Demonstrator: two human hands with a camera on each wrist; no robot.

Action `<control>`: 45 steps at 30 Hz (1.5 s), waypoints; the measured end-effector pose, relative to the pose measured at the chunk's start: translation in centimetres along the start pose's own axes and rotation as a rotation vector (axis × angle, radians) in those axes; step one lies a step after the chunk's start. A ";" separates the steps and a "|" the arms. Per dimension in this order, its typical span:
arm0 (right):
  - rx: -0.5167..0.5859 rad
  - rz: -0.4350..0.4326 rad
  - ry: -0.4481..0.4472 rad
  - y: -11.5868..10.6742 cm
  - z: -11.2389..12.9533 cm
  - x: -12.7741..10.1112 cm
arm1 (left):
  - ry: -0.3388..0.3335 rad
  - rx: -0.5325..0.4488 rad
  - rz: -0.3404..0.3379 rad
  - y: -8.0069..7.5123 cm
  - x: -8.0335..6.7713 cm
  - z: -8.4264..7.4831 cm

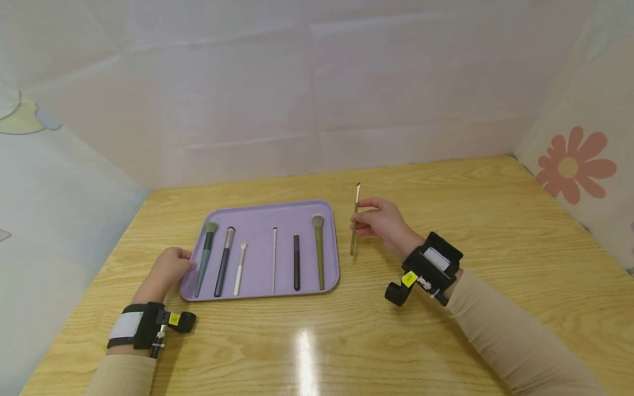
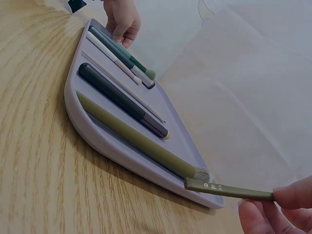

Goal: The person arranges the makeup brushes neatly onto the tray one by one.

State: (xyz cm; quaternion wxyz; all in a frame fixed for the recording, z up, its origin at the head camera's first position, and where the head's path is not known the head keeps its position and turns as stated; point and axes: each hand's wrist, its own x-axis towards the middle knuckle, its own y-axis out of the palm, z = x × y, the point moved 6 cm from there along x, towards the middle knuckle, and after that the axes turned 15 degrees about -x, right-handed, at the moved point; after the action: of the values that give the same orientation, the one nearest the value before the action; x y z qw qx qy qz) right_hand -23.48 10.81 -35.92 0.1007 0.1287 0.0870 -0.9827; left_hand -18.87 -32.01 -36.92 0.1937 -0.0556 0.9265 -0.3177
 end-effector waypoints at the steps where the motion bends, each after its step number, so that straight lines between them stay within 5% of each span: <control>1: 0.002 0.000 0.000 0.0 0.0 0.0 | 0.001 0.000 -0.001 0.0 0.0 0.0; 10: 0.033 0.005 -0.009 0.4 0.3 -0.2 | -0.006 -0.006 0.003 0.0 0.0 0.1; 30: -0.076 0.013 -0.011 2.1 0.7 -0.2 | 0.020 0.012 0.002 0.0 0.1 0.1; 45: 0.016 0.060 -0.018 3.8 0.4 -0.1 | -0.004 0.001 0.007 0.0 0.1 0.2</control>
State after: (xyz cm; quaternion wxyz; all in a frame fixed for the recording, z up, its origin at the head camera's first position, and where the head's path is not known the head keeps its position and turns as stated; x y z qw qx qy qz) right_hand -22.64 7.12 -36.04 0.1297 0.1232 0.0746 -0.9810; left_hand -18.91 -32.13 -37.12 0.1968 -0.0531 0.9261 -0.3174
